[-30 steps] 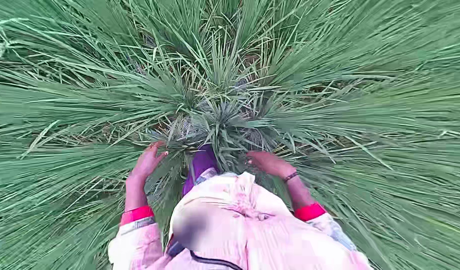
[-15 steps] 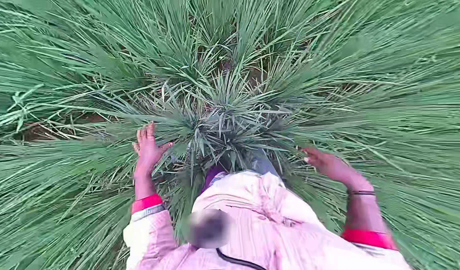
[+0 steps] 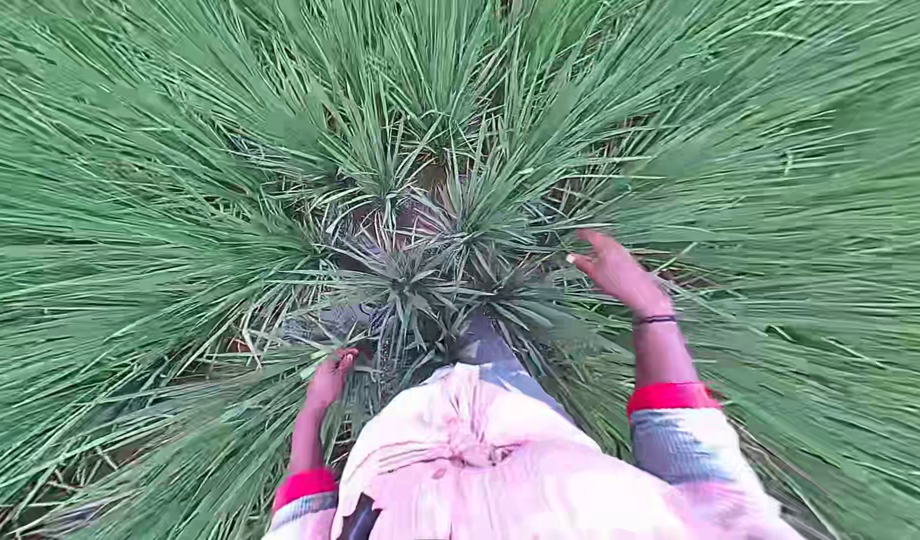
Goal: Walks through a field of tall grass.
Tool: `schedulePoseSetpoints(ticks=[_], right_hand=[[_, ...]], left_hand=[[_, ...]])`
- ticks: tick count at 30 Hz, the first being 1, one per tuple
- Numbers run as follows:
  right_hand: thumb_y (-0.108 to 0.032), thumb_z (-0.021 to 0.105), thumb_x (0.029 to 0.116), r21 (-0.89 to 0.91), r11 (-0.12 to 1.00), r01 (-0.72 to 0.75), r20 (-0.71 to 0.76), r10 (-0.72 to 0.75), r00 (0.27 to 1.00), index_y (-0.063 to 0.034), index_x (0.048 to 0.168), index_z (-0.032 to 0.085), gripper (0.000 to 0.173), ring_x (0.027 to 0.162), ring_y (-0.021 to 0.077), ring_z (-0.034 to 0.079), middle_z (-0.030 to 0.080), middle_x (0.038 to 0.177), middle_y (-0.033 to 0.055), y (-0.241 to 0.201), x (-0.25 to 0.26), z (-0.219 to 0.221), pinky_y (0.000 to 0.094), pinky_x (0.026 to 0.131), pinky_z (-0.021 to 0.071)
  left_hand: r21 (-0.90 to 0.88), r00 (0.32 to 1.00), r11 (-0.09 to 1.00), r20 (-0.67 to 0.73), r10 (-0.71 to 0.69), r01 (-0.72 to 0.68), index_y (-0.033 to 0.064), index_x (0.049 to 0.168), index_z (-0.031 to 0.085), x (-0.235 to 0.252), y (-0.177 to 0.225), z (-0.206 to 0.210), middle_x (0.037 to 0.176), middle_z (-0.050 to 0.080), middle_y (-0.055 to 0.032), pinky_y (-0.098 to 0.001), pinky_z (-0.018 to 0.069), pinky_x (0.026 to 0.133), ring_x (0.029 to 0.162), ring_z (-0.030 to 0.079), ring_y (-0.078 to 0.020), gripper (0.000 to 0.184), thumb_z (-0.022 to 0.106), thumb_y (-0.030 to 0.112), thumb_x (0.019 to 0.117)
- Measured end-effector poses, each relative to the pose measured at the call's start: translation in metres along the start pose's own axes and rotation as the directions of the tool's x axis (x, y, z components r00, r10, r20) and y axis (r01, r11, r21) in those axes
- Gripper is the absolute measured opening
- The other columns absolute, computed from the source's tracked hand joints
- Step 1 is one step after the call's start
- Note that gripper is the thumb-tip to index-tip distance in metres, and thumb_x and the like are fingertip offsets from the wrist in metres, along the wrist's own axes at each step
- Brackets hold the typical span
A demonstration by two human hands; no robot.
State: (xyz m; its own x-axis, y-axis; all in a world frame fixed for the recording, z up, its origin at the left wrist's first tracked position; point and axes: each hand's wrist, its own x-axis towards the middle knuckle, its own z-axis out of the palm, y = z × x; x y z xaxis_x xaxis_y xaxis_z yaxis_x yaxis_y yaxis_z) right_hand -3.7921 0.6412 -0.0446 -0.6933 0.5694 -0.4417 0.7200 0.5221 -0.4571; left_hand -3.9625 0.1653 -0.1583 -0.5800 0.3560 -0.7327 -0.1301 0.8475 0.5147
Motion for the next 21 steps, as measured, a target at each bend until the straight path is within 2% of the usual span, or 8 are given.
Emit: schedulePoseSetpoints(ticks=[3, 8, 11, 13, 14, 16, 19, 21], right_hand=[[-0.024, 0.062, 0.1032, -0.025, 0.992, -0.120, 0.199, 0.123, 0.972, 0.0011, 0.147, 0.050, 0.052, 0.130, 0.0487, 0.054, 0.057, 0.140, 0.0305, 0.022, 0.041, 0.025, 0.0679, 0.107, 0.0395], [-0.035, 0.071, 0.0958, -0.249, 0.918, -0.308, 0.565, 0.396, 0.724, 0.0023, 0.155, 0.035, 0.079, 0.136, 0.0536, 0.046, 0.044, 0.150, 0.0347, 0.081, 0.057, 0.088, 0.0720, 0.106, 0.0362], [-0.023, 0.063, 0.1017, -0.260, 0.878, -0.401, 0.633, 0.469, 0.617, 0.0060, 0.147, 0.047, 0.056, 0.134, 0.0485, 0.050, 0.052, 0.143, 0.0323, 0.099, 0.034, 0.086, 0.0652, 0.110, 0.0371], [-0.016, 0.063, 0.0992, -0.262, 0.881, -0.394, 0.700, 0.455, 0.551, 0.0096, 0.132, 0.058, 0.043, 0.124, 0.0467, 0.057, 0.061, 0.131, 0.0317, 0.118, 0.038, 0.092, 0.0648, 0.103, 0.0418], [-0.015, 0.062, 0.0992, -0.244, 0.888, -0.389, 0.724, 0.434, 0.536, 0.0114, 0.128, 0.059, 0.039, 0.121, 0.0459, 0.059, 0.061, 0.128, 0.0320, 0.126, 0.045, 0.094, 0.0641, 0.101, 0.0429], [-0.015, 0.056, 0.1037, -0.161, 0.883, -0.440, 0.736, 0.405, 0.543, 0.0118, 0.130, 0.058, 0.038, 0.119, 0.0442, 0.060, 0.061, 0.128, 0.0326, 0.130, 0.056, 0.089, 0.0619, 0.102, 0.0429], [-0.012, 0.050, 0.1056, -0.057, 0.852, -0.520, 0.707, 0.402, 0.582, 0.0053, 0.136, 0.056, 0.035, 0.096, 0.0331, 0.063, 0.064, 0.116, 0.0253, 0.127, 0.068, 0.079, 0.0523, 0.090, 0.0485], [-0.012, 0.055, 0.1033, -0.062, 0.897, -0.437, 0.695, 0.353, 0.627, 0.0080, 0.129, 0.060, 0.033, 0.103, 0.0388, 0.063, 0.064, 0.118, 0.0281, 0.121, 0.078, 0.066, 0.0585, 0.094, 0.0469]], left_hand=[[0.161, 0.987, 0.986, 0.142, -0.071, 0.047, -0.0051, 0.130, 0.063, 0.046, 0.031, -0.017, 0.128, 0.064, -0.0286, -0.0566, 0.0409, 0.109, 0.124, 0.059, -0.0413, 0.033, 0.042, 0.010, 0.1092], [0.268, 0.950, 0.958, 0.258, -0.178, 0.106, -0.0107, 0.130, 0.059, 0.121, 0.091, -0.025, 0.129, 0.062, -0.0306, -0.0529, 0.0419, 0.109, 0.123, 0.059, -0.0405, 0.032, 0.045, 0.008, 0.1086], [0.290, 0.899, 0.941, 0.343, -0.273, 0.175, -0.0087, 0.136, 0.056, 0.140, 0.098, -0.020, 0.137, 0.058, -0.0290, -0.0518, 0.0375, 0.114, 0.131, 0.054, -0.0395, 0.037, 0.044, 0.015, 0.1106], [0.256, 0.895, 0.960, 0.447, -0.013, -0.114, -0.0092, 0.131, 0.059, 0.150, 0.054, -0.021, 0.122, 0.065, -0.0315, -0.0554, 0.0509, 0.097, 0.112, 0.064, -0.0419, 0.041, 0.046, 0.024, 0.1100], [0.250, 0.895, 0.927, 0.417, 0.158, -0.280, -0.0080, 0.125, 0.064, 0.161, 0.022, -0.017, 0.109, 0.069, -0.0303, -0.0556, 0.0580, 0.079, 0.097, 0.070, -0.0410, 0.045, 0.047, 0.031, 0.1085], [0.453, 0.958, 0.889, 0.219, -0.187, 0.070, 0.0076, 0.140, 0.060, 0.138, 0.053, -0.011, 0.131, 0.066, -0.0220, -0.0608, 0.0493, 0.101, 0.121, 0.063, -0.0389, 0.048, 0.044, 0.040, 0.1087], [0.398, 0.906, 0.845, 0.072, -0.417, 0.357, -0.0016, 0.143, 0.053, 0.119, 0.097, -0.010, 0.140, 0.059, -0.0258, -0.0544, 0.0418, 0.112, 0.132, 0.056, -0.0380, 0.044, 0.045, 0.027, 0.1108], [0.411, 0.986, 0.897, -0.089, -0.138, 0.163, -0.0094, 0.125, 0.063, 0.131, 0.061, 0.002, 0.120, 0.067, -0.0287, -0.0455, 0.0519, 0.101, 0.113, 0.066, -0.0364, 0.044, 0.042, 0.027, 0.1115]])
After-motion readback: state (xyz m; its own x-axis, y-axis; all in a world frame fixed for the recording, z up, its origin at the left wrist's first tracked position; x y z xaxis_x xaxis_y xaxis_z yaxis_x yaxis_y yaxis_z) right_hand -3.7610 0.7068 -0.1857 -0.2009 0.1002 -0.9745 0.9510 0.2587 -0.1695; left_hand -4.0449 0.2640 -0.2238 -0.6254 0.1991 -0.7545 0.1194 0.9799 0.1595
